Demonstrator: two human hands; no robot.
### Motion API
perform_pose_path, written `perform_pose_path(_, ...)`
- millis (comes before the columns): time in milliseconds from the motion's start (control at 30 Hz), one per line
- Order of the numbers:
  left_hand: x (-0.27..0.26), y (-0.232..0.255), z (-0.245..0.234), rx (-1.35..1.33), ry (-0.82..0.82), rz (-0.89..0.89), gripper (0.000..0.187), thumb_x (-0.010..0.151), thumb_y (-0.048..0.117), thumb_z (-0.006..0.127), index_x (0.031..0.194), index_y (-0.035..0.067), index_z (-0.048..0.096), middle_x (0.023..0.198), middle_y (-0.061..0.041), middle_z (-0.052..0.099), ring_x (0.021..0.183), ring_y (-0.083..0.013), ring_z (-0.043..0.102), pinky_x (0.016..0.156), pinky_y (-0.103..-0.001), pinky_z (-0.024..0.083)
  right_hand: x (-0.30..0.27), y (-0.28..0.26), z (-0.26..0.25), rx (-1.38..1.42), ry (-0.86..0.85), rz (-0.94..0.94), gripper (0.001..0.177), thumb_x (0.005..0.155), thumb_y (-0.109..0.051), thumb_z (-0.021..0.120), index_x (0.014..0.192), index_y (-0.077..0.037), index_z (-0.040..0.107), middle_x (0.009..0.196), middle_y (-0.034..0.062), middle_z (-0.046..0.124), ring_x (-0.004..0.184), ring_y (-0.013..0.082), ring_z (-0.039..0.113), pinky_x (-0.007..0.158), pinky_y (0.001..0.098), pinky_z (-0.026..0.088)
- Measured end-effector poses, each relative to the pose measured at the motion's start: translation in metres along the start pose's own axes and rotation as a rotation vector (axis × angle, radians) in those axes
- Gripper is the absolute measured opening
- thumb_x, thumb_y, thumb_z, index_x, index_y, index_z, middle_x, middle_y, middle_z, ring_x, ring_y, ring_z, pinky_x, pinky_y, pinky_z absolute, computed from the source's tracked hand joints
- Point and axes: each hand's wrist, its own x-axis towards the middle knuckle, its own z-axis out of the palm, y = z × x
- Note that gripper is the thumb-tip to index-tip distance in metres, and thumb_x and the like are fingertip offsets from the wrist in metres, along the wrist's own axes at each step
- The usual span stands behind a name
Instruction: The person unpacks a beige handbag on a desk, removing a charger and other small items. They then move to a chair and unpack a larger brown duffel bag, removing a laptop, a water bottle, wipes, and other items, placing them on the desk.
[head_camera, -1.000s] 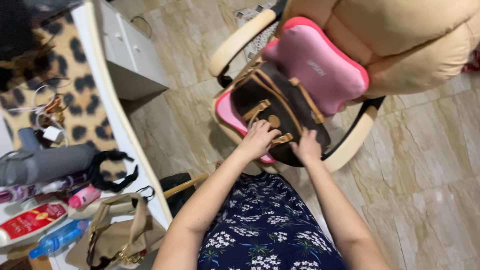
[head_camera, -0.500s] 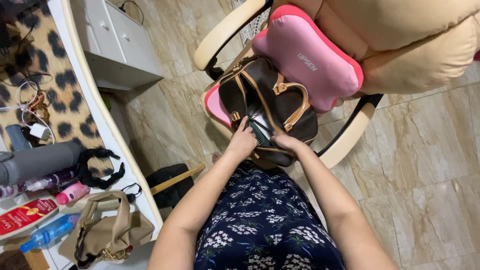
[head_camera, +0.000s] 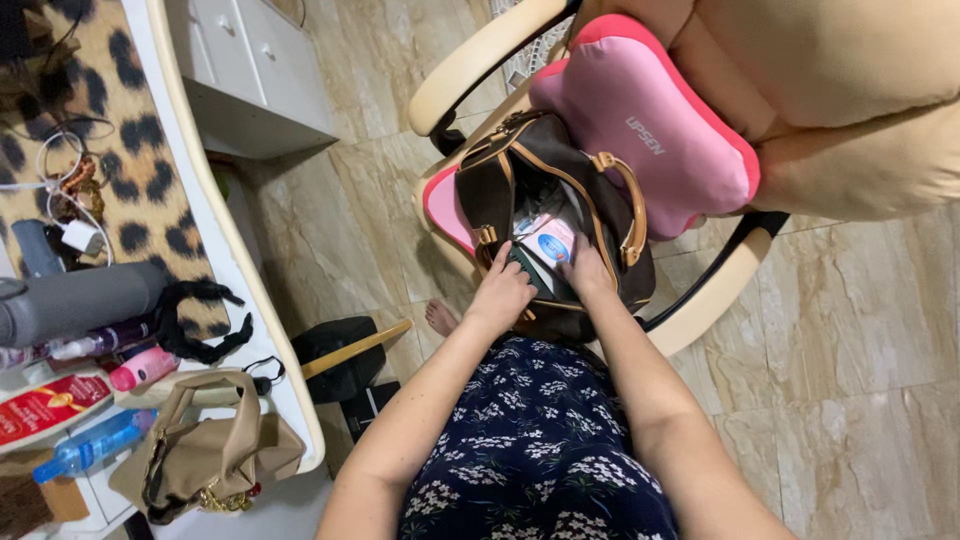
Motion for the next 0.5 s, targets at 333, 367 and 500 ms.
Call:
perform_pose_path(333,0.001,0.002,-0.009,-0.005,0.034,-0.019,0.02,0.086,0.014,0.059,0.084,0.02,0.078,0.083,0.0,0.066,0.103,-0.0202,0.061,0.128,-0.054,0.013,0.03,0.02,0.033,-0.136,0.065,0.051,0.038,0.097,-0.018,0.074,0.129,-0.003,0.059,0.127,0.029,0.068,0.124,0.0438,0.067,0.104,0.0514,0.053)
perform_pose_path(367,0.002,0.002,-0.01,-0.017,0.034,-0.025,0.02,0.086,0.014,0.06,0.083,0.02,0.079,0.083,-0.001,0.066,0.104,-0.0204,0.061,0.128,-0.053,0.013,0.033,0.021,0.035,-0.086,0.002,0.081,0.057,0.089,-0.018,0.079,0.137,-0.003,0.051,0.127,0.0294,0.067,0.122,0.0435,0.066,0.103,0.0504,0.053)
perform_pose_path(500,0.004,0.002,-0.009,-0.06,0.011,-0.042,0.02,0.086,0.013,0.061,0.083,0.02,0.079,0.081,-0.001,0.066,0.104,-0.02,0.061,0.128,-0.052,0.013,0.038,0.024,0.043,0.124,-0.064,0.038,0.103,0.066,-0.025,0.094,0.146,0.0,0.035,0.125,0.0313,0.063,0.117,0.0436,0.062,0.1,0.0475,0.05)
